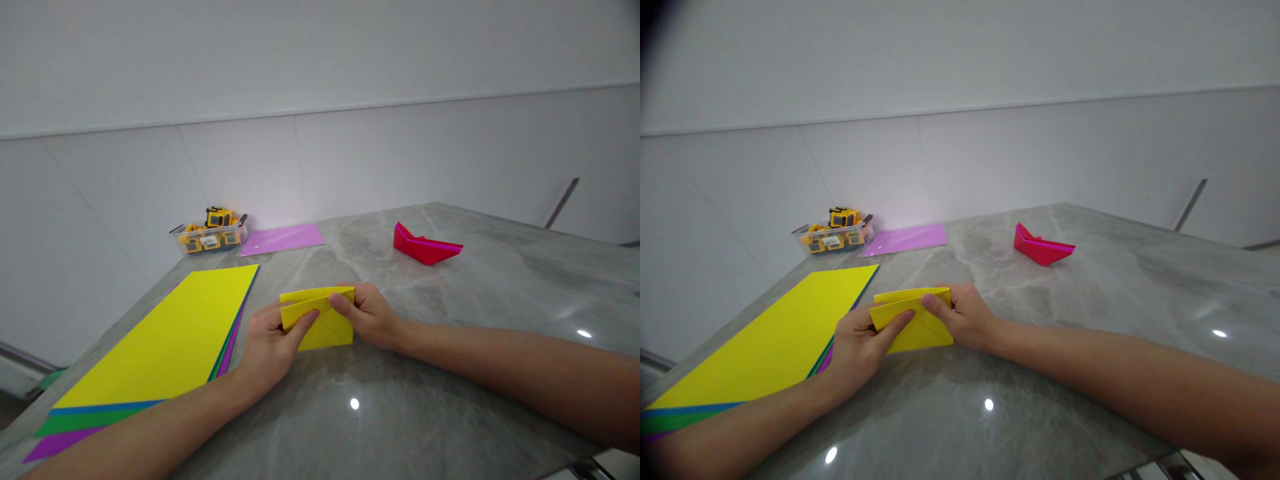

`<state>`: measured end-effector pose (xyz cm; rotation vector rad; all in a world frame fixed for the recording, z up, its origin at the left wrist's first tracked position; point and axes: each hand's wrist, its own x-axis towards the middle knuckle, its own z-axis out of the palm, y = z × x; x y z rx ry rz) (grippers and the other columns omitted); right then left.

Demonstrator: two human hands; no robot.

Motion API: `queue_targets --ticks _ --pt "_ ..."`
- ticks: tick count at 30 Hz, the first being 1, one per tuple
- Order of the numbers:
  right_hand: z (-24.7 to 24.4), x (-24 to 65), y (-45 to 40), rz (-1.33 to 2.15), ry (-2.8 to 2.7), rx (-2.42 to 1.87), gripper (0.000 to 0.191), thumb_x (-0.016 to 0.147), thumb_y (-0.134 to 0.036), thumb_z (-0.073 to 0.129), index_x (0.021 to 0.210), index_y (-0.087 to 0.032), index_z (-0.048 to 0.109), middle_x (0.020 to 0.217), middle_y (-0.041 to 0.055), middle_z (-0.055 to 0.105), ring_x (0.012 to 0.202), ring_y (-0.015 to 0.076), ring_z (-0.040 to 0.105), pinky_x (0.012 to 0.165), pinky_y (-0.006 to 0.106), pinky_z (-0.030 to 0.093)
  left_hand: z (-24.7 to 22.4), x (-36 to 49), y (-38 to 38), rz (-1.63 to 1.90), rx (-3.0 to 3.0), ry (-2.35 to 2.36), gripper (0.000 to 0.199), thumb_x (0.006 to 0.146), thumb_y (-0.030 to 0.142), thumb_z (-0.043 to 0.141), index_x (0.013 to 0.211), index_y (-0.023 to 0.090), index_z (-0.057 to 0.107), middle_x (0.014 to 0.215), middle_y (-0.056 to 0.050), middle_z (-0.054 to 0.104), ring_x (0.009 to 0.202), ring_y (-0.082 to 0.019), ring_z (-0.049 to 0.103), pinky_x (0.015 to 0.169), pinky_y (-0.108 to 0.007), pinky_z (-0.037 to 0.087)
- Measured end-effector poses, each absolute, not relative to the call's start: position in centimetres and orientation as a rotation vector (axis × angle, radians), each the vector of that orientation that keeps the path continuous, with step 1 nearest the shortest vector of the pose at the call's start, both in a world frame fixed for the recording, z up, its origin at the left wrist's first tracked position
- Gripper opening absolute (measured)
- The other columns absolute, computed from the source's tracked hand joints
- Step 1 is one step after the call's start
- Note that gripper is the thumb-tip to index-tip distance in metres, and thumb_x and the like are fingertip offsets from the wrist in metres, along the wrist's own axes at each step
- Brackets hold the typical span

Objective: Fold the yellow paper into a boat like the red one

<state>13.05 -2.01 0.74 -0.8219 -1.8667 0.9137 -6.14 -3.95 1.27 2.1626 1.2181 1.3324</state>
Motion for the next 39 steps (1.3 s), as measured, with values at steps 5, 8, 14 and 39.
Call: queue_targets --ticks 5,8,14,39 --pt "1.0 12.8 -2.4 0.902 -1.827 -0.81 0.044 0.091 -0.05 0.04 0.065 -0.015 0.049 0.058 -0.0018 0.042 0.05 0.0083 0.038 0.043 0.02 0.028 1.5 -6.0 -4.1 1.347 2.187 1.173 0.019 0.082 0.03 0.061 0.073 0.016 0.069 0.069 -0.002 0.067 0.058 -0.013 0.059 0.054 -0.021 0.045" --pt "1.2 12.7 -2.5 0.841 -1.84 -0.799 0.045 0.092 -0.049 0.037 0.062 -0.016 0.045 0.056 -0.0024 0.039 0.049 0.0081 0.036 0.043 0.021 0.026 1.7 -5.9 -4.2 1.349 2.213 1.204 0.02 0.082 0.03 0.061 0.07 0.015 0.067 0.065 -0.001 0.064 0.057 -0.012 0.057 0.053 -0.022 0.043" --pt "1.1 12.9 -2.5 0.86 -1.84 -0.759 0.047 0.092 -0.051 0.038 0.059 -0.017 0.042 0.055 -0.0028 0.036 0.048 0.0079 0.034 0.043 0.022 0.023 1.4 -5.8 -4.5 1.257 2.107 1.234 0.022 0.083 0.034 0.058 0.072 0.015 0.062 0.068 -0.003 0.063 0.059 -0.014 0.057 0.053 -0.023 0.045" --pt "1.6 13.1 -0.5 0.949 -1.469 -0.913 0.043 0.078 -0.051 0.053 0.053 -0.019 0.038 0.052 -0.0037 0.032 0.047 0.0083 0.028 0.043 0.023 0.021 0.3 -4.8 -2.8 0.914 1.175 0.833 0.035 0.072 0.026 0.073 0.103 0.014 0.066 0.104 -0.011 0.07 0.089 -0.024 0.067 0.08 -0.034 0.054"
